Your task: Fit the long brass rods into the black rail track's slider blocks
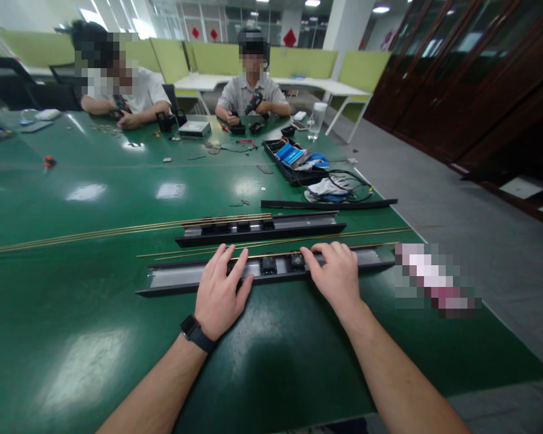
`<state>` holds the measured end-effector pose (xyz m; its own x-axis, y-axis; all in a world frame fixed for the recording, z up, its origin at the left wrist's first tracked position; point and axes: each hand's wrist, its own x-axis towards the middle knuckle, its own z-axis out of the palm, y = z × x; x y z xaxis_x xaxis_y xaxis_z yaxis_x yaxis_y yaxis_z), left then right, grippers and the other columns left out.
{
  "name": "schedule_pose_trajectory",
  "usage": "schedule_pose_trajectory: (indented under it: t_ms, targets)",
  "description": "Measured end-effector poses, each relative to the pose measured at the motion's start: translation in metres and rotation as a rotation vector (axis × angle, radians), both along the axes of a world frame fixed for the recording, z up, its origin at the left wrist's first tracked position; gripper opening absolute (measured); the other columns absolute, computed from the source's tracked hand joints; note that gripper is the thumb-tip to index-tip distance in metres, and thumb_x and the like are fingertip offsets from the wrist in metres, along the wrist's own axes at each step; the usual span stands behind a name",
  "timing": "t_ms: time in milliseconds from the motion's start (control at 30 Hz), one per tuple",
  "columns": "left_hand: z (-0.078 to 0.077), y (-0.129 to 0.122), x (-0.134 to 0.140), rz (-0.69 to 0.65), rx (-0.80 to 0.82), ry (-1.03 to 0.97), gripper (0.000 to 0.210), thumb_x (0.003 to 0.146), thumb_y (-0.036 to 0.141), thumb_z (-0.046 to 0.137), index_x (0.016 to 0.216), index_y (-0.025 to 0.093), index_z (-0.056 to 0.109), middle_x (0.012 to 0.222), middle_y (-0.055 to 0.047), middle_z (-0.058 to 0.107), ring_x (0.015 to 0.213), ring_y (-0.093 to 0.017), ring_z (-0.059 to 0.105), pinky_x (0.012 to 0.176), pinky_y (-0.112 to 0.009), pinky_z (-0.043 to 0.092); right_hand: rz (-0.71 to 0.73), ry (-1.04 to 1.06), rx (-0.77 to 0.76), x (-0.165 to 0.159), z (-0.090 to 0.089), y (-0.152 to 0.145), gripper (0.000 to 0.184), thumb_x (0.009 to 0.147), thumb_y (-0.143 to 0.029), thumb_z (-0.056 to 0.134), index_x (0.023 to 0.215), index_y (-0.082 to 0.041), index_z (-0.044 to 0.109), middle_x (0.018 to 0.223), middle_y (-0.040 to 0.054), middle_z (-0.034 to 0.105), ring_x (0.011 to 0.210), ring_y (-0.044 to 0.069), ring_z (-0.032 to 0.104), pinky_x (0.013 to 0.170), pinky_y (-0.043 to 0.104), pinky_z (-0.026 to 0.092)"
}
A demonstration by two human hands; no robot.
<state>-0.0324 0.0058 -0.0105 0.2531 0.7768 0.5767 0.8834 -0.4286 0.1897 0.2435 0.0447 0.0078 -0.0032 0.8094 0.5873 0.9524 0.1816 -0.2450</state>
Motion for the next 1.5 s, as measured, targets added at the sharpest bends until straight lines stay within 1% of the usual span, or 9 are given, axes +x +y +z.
schedule_pose_trajectory:
  t_ms: [167,300,433,533,667,867,1167,1333,1500]
  targets:
    - [-0.002,0.000,-0.001,0.006,0.010,0.001,0.061,0.101,0.033,0.062,0.158,0.021,0.046,0.158,-0.020,0.051,0.155,-0.039,0.040,0.120,-0.058,0.045,-0.021,-0.027,-0.012,-0.004,0.000,0.000,0.039,0.104,-0.053,0.059,0.087,-0.022,0.075,0.086,0.0069,0.067,0.089,0.024,0.055,0.083,0.037,0.033]
    - [-0.002,0.000,-0.001,0.008,0.005,-0.005,0.061,0.101,0.034,0.062,0.159,0.022,0.045,0.158,-0.020,0.052,0.155,-0.039,0.040,0.120,-0.058,0.045,-0.018,-0.030,-0.010,-0.005,0.000,0.000,0.039,0.104,-0.053,0.060,0.087,-0.022,0.077,0.085,0.0071,0.066,0.088,0.024,0.055,0.082,0.037,0.033]
    - [-0.002,0.000,0.000,0.005,0.003,-0.013,0.061,0.101,0.034,0.062,0.159,0.024,0.045,0.157,-0.019,0.052,0.155,-0.039,0.041,0.119,-0.059,0.046,0.005,-0.004,0.003,-0.002,0.000,0.000,0.038,0.104,-0.053,0.059,0.090,-0.022,0.077,0.086,0.0074,0.070,0.089,0.024,0.057,0.083,0.037,0.034]
    - [-0.002,0.000,0.000,0.001,0.002,-0.022,0.062,0.101,0.033,0.062,0.159,0.024,0.045,0.157,-0.019,0.053,0.155,-0.039,0.042,0.119,-0.059,0.046,-0.016,0.013,0.009,0.003,0.001,0.001,0.039,0.103,-0.053,0.059,0.094,-0.020,0.077,0.087,0.0073,0.073,0.087,0.024,0.060,0.083,0.037,0.034]
    - [-0.002,0.000,0.000,0.008,-0.001,-0.023,0.061,0.101,0.033,0.062,0.159,0.023,0.046,0.156,-0.019,0.054,0.155,-0.039,0.041,0.119,-0.058,0.045,-0.025,0.006,-0.020,0.005,-0.001,0.002,0.042,0.104,-0.054,0.056,0.087,-0.020,0.074,0.079,0.0058,0.072,0.079,0.022,0.060,0.079,0.036,0.032]
    - [-0.002,0.000,0.002,0.023,0.003,-0.032,0.064,0.101,0.034,0.062,0.160,0.020,0.042,0.155,-0.019,0.056,0.154,-0.038,0.042,0.119,-0.058,0.045,-0.015,-0.025,-0.028,0.001,-0.002,0.003,0.047,0.106,-0.057,0.052,0.085,-0.020,0.074,0.078,0.0058,0.071,0.078,0.022,0.060,0.078,0.036,0.031]
    - [-0.001,-0.001,0.002,0.014,-0.007,-0.035,0.065,0.101,0.034,0.062,0.161,0.021,0.042,0.154,-0.018,0.057,0.153,-0.038,0.044,0.120,-0.057,0.045,0.006,-0.022,-0.013,0.004,-0.001,0.002,0.045,0.105,-0.056,0.056,0.087,-0.020,0.076,0.080,0.0047,0.073,0.079,0.021,0.062,0.079,0.036,0.033]
    - [-0.002,0.000,0.002,0.021,0.001,-0.023,0.063,0.101,0.035,0.062,0.159,0.020,0.044,0.151,-0.018,0.058,0.152,-0.037,0.045,0.120,-0.055,0.046,-0.028,0.018,-0.033,0.010,-0.001,0.002,0.051,0.103,-0.063,0.056,0.092,-0.018,0.077,0.073,0.0040,0.071,0.072,0.021,0.061,0.077,0.035,0.033]
    - [-0.003,0.000,0.003,0.032,0.008,-0.020,0.064,0.101,0.036,0.062,0.160,0.019,0.043,0.153,-0.019,0.057,0.154,-0.038,0.043,0.120,-0.056,0.045,0.002,0.022,-0.039,0.004,-0.002,0.002,0.052,0.105,-0.062,0.053,0.084,-0.018,0.074,0.073,0.0046,0.071,0.072,0.021,0.062,0.076,0.035,0.032]
